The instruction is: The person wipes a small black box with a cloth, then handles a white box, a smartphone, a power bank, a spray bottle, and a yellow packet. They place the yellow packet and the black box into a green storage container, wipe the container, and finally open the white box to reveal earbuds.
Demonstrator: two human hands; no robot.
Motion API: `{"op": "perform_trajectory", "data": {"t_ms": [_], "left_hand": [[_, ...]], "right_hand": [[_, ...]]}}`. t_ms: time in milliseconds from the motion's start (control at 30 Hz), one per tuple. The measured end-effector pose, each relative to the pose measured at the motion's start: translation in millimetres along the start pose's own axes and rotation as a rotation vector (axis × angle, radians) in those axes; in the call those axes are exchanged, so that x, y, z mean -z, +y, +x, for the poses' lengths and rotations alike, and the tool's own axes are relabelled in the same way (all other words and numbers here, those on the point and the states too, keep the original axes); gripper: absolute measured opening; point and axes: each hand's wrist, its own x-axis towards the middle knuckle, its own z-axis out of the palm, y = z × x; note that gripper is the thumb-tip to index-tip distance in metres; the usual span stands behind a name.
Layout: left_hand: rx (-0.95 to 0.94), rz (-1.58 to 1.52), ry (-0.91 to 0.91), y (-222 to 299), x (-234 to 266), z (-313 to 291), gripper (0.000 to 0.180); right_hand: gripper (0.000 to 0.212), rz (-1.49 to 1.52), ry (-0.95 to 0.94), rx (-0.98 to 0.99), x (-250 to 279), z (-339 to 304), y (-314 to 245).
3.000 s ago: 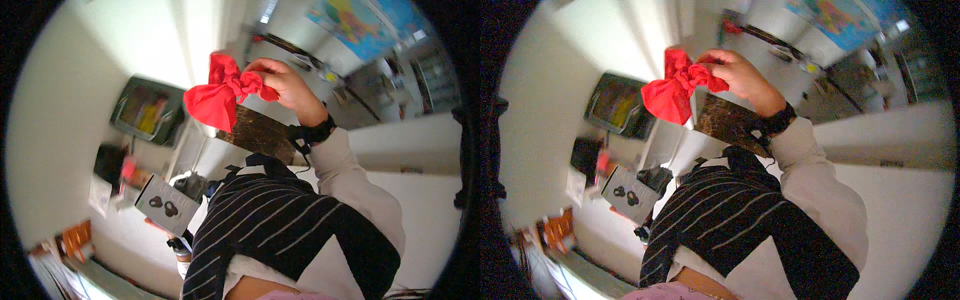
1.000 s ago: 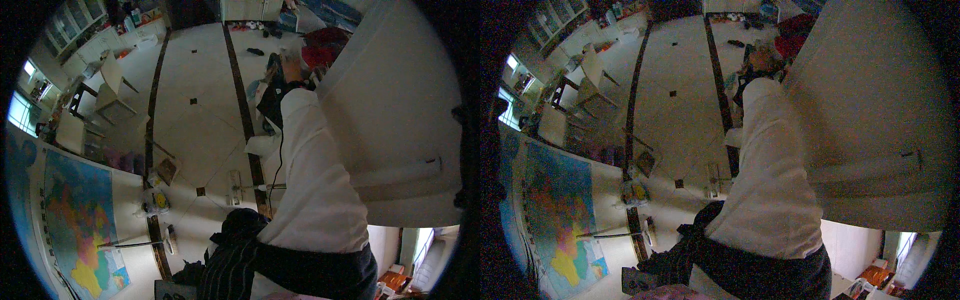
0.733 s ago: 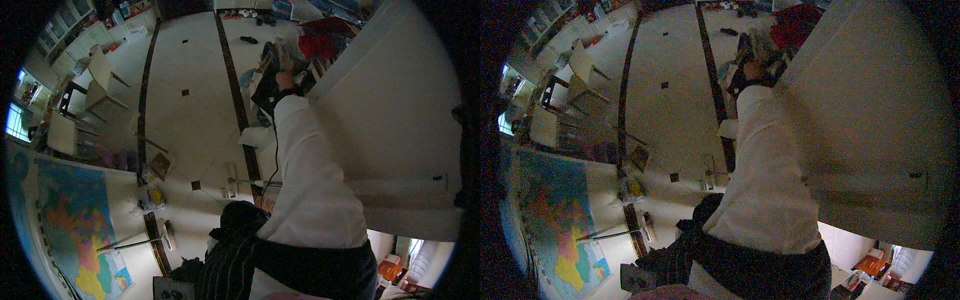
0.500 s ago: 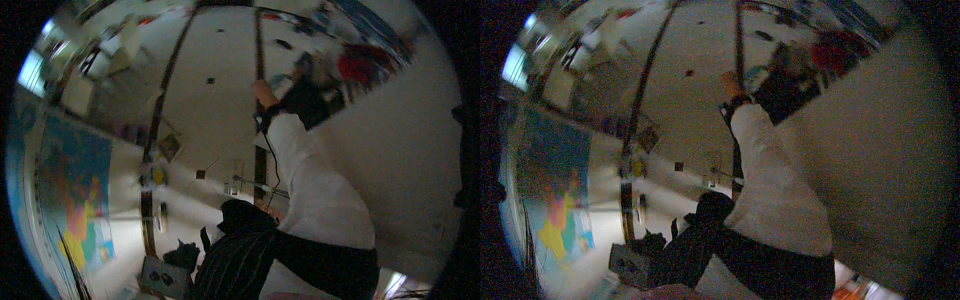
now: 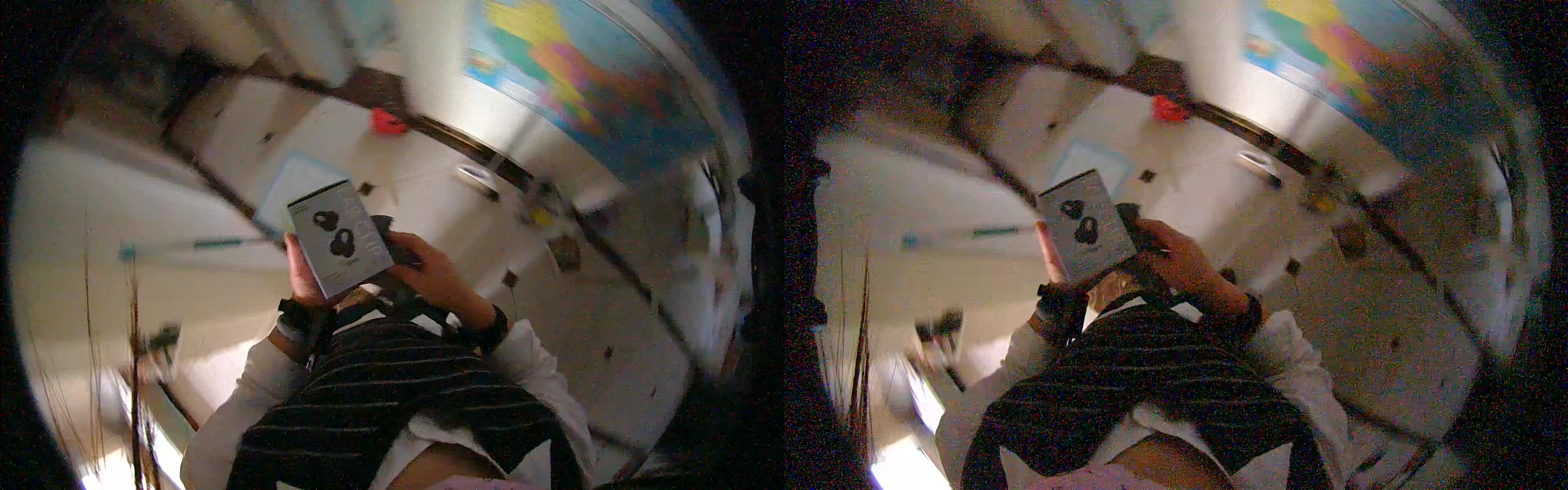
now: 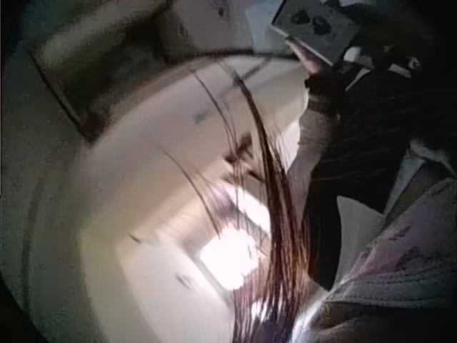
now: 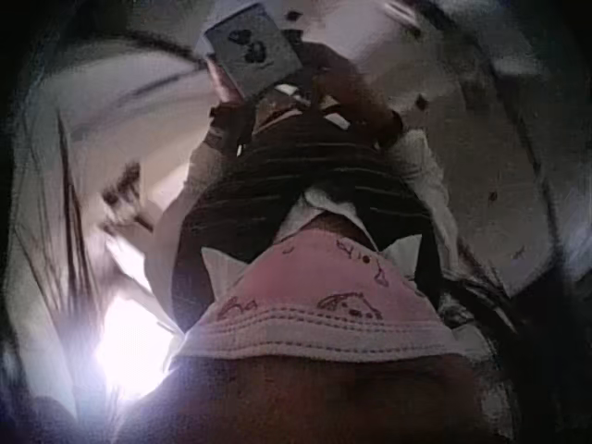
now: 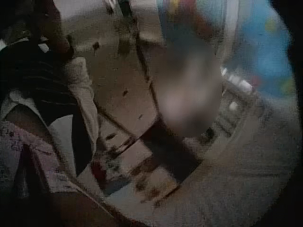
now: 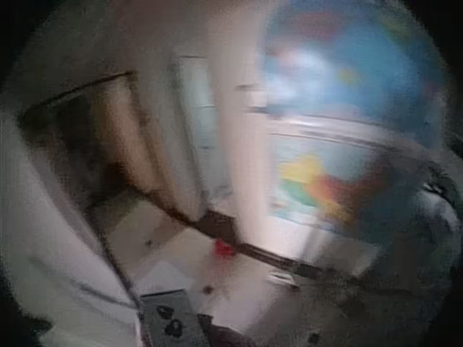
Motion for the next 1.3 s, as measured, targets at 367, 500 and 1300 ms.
{"op": "perform_trajectory", "data": {"t_ms": [367, 500, 1300], "left_hand": [[-0.304, -0.546, -0.056, -111.0, -74.0, 7.8, 0.090], [-0.552, -1.094, -0.321, -141.5, -90.9, -21.9, 0.077], [-1.102, -0.591, 0.615, -199.3, -122.6, -109.0, 0.077]], "right_hand": [[0.027, -0.512, -0.580, 0.784, 123.8, 33.0, -57.6], [0.048, -0.862, -0.808, 0.968, 53.8, 40.4, -42.0], [0.049, 0.147, -1.516, 0.778, 13.3, 47.9, -29.0]]}}
